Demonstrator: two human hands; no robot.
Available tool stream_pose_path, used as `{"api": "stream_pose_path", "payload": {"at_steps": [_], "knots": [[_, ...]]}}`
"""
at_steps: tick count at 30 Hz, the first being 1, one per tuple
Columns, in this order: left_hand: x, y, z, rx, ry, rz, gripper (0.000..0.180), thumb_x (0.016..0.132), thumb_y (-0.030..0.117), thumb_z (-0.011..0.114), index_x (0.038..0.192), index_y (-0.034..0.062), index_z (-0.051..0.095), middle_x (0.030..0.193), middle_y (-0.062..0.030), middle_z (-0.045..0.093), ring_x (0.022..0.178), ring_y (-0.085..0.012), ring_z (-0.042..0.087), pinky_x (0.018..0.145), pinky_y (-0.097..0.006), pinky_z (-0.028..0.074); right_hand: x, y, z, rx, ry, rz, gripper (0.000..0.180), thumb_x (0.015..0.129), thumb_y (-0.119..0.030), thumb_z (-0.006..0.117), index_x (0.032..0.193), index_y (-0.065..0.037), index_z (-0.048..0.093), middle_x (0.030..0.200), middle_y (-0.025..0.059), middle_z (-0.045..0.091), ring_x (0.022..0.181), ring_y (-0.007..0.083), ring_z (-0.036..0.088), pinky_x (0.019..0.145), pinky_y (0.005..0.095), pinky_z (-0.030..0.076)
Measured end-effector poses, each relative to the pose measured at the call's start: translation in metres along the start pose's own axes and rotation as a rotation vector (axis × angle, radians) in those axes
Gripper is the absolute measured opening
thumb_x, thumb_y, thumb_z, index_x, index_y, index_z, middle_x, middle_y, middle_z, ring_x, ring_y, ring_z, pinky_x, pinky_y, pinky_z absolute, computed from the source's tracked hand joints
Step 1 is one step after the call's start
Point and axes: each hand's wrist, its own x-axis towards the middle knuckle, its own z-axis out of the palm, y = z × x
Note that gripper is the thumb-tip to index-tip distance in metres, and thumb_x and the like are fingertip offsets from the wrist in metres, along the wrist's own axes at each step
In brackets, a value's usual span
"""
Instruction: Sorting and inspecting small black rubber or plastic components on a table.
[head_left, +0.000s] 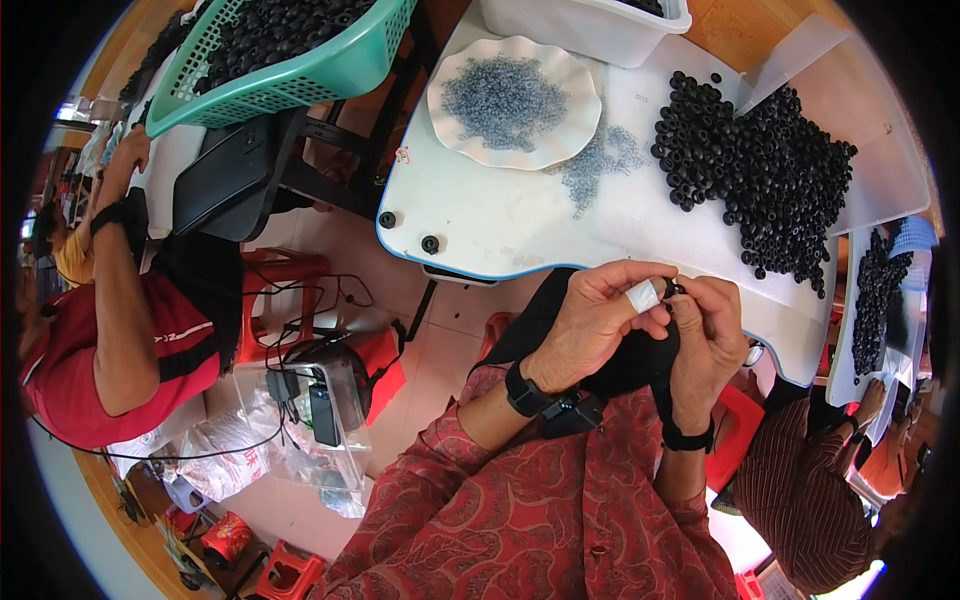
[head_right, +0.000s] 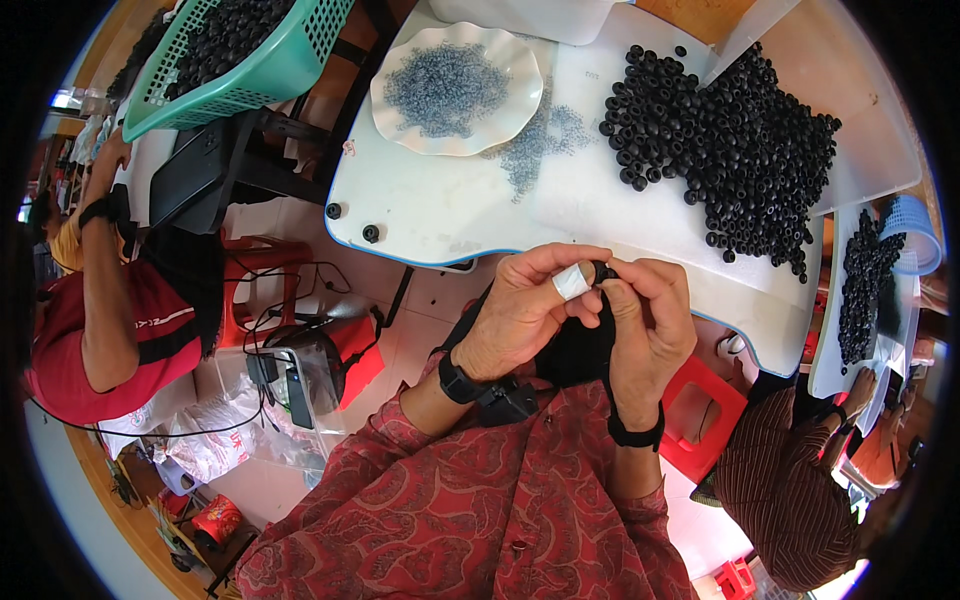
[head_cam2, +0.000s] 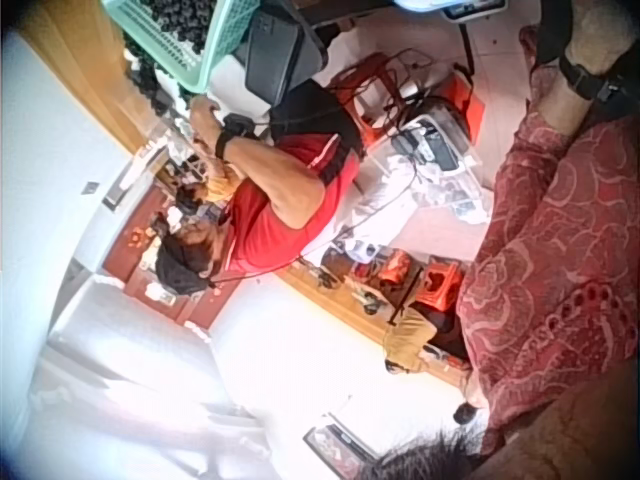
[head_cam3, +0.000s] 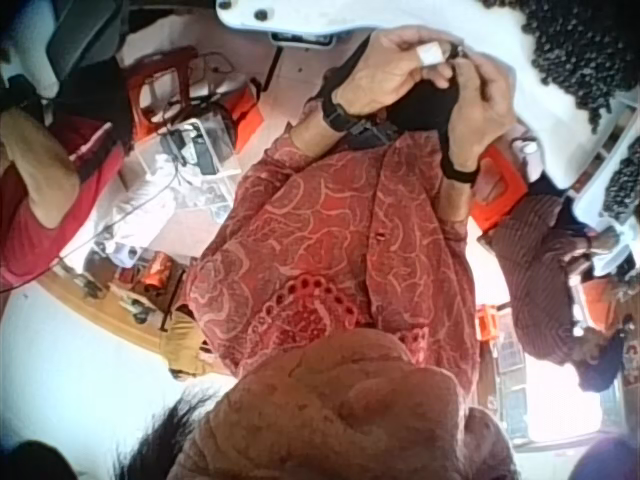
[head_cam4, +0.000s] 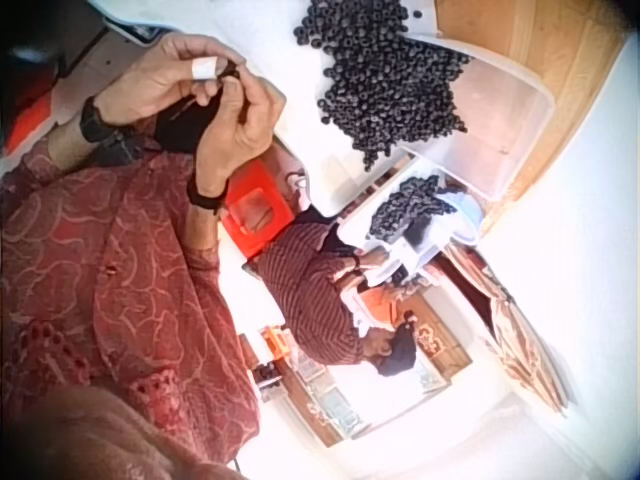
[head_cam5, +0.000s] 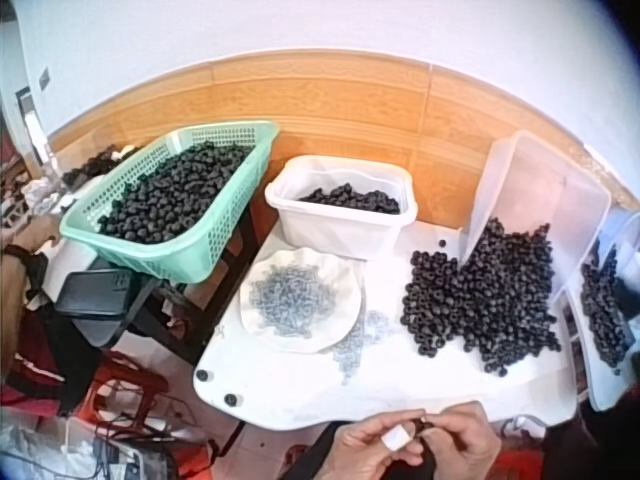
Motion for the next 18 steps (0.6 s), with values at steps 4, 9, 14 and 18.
{"api": "stream_pose_path", "payload": {"at_steps": [4, 9, 14, 18], "knots": [[-0.0014, 0.0023, 0.0018, 0.067, 0.021, 0.0, 0.029, 0.097, 0.009, 0.059, 0.121, -0.0053, 0.06, 0.098, -0.0073, 0.064, 0.082, -0.0144, 0.067, 0.07, -0.027, 0.06, 0.0009, 0.0011, -0.0011, -0.048, -0.013, -0.041, 0.016, 0.085, 0.0, 0.07, 0.101, -0.002, 0.07, 0.093, 0.0028, 0.057, 0.081, 0.0107, 0.053, 0.069, 0.0219, 0.042], [-0.0024, 0.005, 0.0024, 0.095, 0.028, -0.006, 0.028, 0.097, 0.009, 0.058, 0.12, -0.0053, 0.061, 0.099, -0.0085, 0.064, 0.082, -0.0154, 0.068, 0.07, -0.027, 0.06, 0.0019, -0.0009, -0.0018, -0.061, -0.032, -0.042, 0.015, 0.085, -0.001, 0.069, 0.1, -0.002, 0.07, 0.092, 0.0034, 0.058, 0.08, 0.0112, 0.053, 0.068, 0.022, 0.042], [-0.0018, 0.0012, -0.0001, 0.137, 0.029, 0.018, 0.027, 0.097, 0.01, 0.057, 0.119, -0.0043, 0.062, 0.1, -0.0092, 0.065, 0.083, -0.0147, 0.067, 0.07, -0.027, 0.061, 0.0013, -0.0025, -0.0027, -0.071, -0.047, -0.013, 0.014, 0.086, 0.0, 0.068, 0.099, -0.001, 0.069, 0.093, 0.0037, 0.058, 0.082, 0.0117, 0.055, 0.071, 0.0222, 0.043], [-0.0005, -0.0001, -0.0023, 0.056, 0.009, -0.015, 0.026, 0.098, 0.011, 0.057, 0.119, -0.0033, 0.062, 0.101, -0.0089, 0.065, 0.083, -0.0136, 0.067, 0.07, -0.027, 0.061, 0.0005, -0.0017, 0.0, 0.022, -0.03, 0.053, 0.012, 0.087, 0.0, 0.067, 0.099, 0.0, 0.067, 0.094, 0.0034, 0.058, 0.084, 0.0117, 0.056, 0.074, 0.0223, 0.044]]}}
